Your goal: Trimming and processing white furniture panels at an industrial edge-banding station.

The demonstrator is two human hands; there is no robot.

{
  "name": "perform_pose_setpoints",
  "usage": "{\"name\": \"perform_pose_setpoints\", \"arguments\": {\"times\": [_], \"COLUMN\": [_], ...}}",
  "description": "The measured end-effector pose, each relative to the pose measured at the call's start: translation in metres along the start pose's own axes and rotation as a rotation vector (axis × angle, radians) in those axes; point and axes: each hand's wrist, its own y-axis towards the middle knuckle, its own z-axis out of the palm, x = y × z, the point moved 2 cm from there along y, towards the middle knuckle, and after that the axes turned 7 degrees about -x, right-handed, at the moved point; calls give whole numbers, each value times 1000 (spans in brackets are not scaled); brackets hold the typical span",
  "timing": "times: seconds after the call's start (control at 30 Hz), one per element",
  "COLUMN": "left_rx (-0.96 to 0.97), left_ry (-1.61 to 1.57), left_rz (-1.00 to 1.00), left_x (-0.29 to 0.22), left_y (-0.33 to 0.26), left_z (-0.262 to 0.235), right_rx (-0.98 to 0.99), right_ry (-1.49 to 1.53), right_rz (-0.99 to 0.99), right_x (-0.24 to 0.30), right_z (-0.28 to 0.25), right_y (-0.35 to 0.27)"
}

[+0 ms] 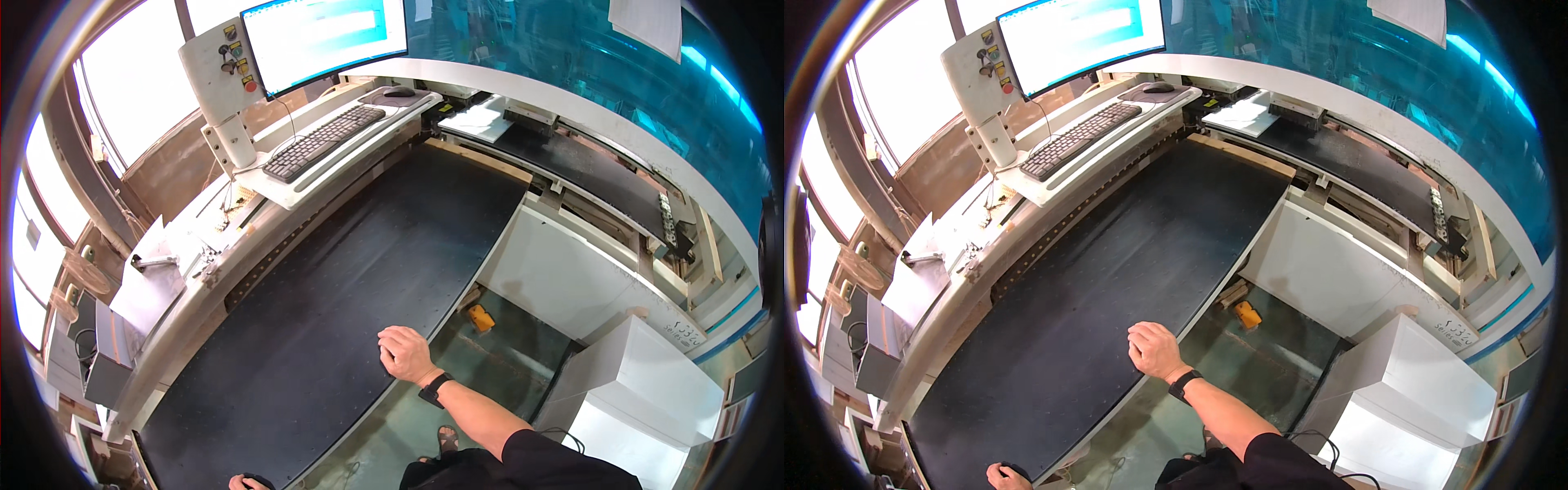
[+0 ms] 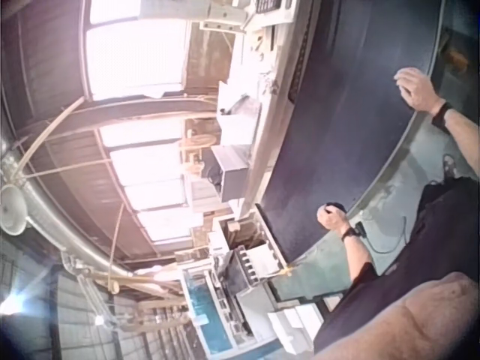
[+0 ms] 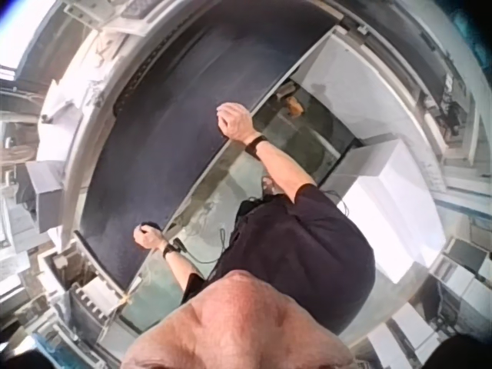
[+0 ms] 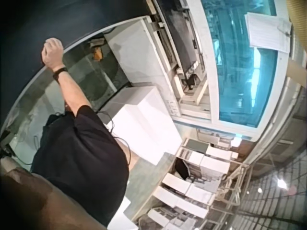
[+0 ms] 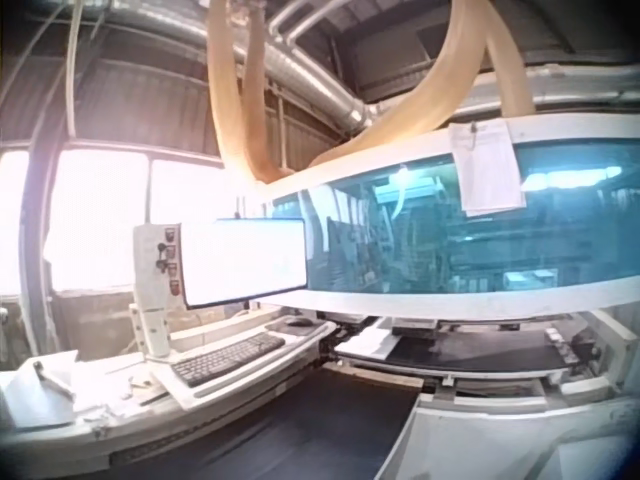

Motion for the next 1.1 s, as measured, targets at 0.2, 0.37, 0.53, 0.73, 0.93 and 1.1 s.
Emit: {"name": "perform_pose_setpoints", "arguments": {"times": [0.2, 0.37, 0.53, 0.73, 0.93, 1.1], "left_rx": [-27, 17, 0, 4, 8, 18], "left_ry": [-7, 1, 2, -1, -7, 3], "left_rz": [19, -16, -5, 14, 32, 17], "left_x": [-5, -10, -6, -5, 1, -4], "left_y": [-1, 1, 0, 0, -2, -1], "left_z": [-2, -5, -2, -1, 2, -1], "right_rx": [-13, -31, -31, -27, -30, -27], "right_ry": [16, 26, 27, 22, 24, 22], "right_rz": [-12, -15, -14, -10, -18, -20], "right_x": [-2, -2, -1, -2, -3, -3], "right_z": [-4, -4, -5, -5, -5, -6], "right_y": [1, 1, 2, 2, 2, 1]}}
